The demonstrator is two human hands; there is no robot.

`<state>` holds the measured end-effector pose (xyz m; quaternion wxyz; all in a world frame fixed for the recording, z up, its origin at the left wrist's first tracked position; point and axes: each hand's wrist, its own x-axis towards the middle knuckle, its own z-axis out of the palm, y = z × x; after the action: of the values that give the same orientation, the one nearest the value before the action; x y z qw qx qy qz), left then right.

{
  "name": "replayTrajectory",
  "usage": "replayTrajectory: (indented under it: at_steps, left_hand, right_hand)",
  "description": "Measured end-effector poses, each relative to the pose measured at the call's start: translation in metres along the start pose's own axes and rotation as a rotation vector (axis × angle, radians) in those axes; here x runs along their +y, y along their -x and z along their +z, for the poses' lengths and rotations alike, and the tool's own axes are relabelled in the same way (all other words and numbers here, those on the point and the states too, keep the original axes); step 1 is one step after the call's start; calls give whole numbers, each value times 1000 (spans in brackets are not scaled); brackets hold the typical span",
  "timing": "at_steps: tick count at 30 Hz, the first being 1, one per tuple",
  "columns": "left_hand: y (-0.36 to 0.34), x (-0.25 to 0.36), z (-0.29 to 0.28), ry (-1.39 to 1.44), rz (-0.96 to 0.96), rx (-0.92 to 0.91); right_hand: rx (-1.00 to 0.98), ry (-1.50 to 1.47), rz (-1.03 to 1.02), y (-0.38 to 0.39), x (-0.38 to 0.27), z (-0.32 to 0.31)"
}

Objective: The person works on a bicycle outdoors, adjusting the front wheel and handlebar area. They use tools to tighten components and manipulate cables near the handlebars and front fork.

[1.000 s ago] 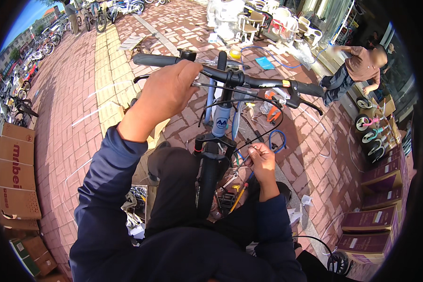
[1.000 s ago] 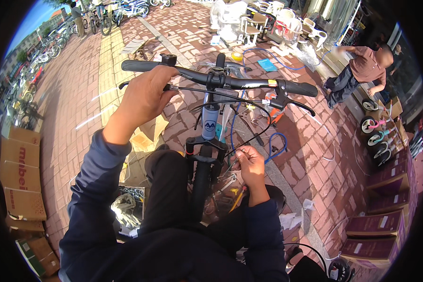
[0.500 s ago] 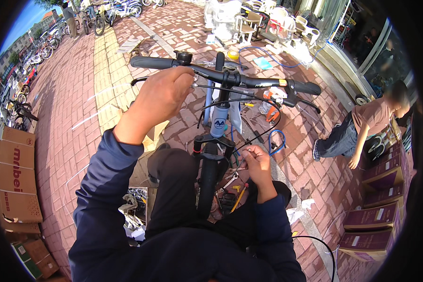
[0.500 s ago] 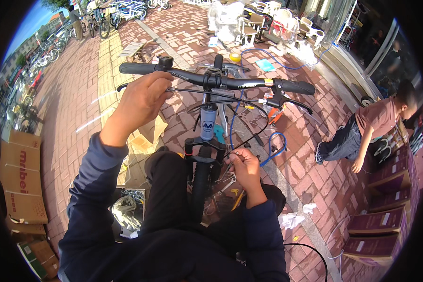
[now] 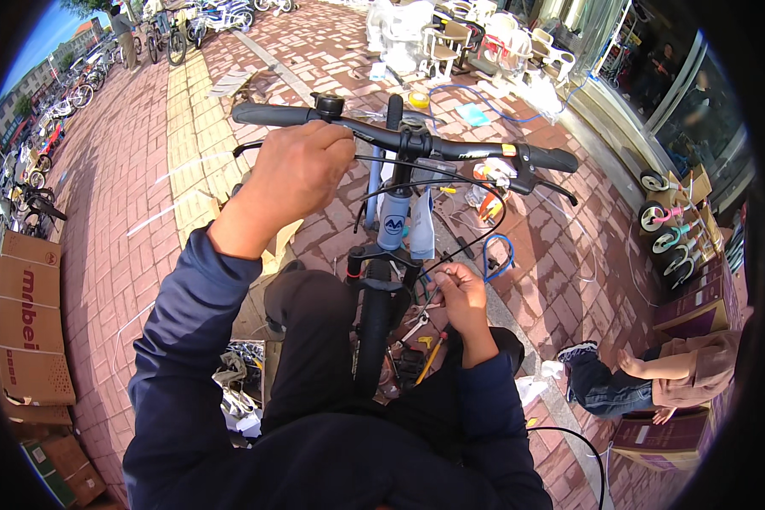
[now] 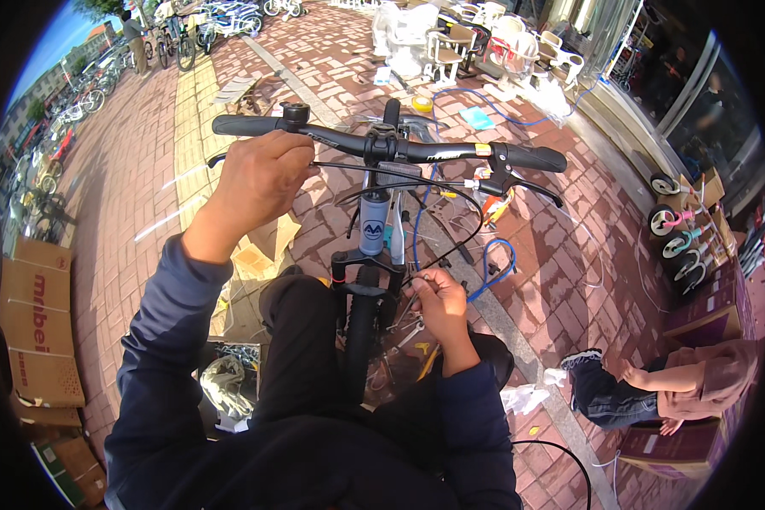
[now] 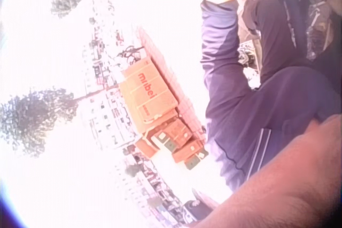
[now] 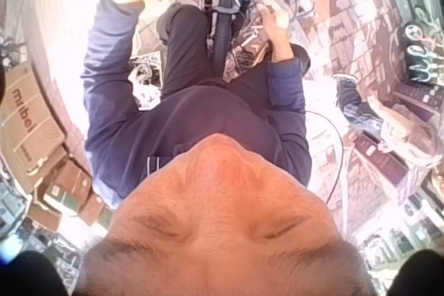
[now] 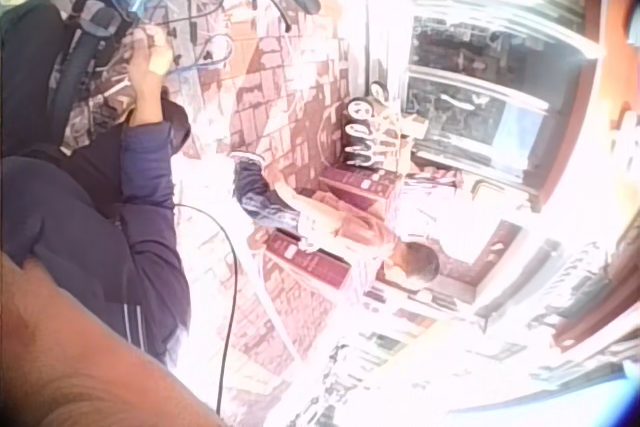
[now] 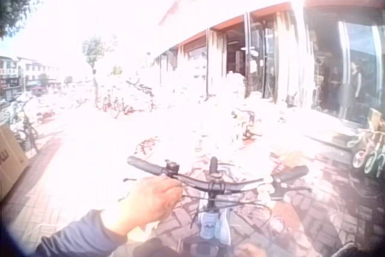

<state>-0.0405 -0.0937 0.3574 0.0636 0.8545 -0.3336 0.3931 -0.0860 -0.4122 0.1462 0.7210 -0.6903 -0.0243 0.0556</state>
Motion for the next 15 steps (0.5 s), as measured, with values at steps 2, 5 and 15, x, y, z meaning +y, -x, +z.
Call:
replayTrajectory:
  at_steps: [2,5,15]
  left_hand:
    - [-2,-1,-3,16,14,-25]
    - [-8,-5,-7,52,24,-80]
    - [-21,-2,-17,16,-5,-198]
  right_hand:
    - [3,-3,0,0,-1,0]
    - [6,0,4,-1,-2,1]
    - [14,-8,5,0,-3,-1]
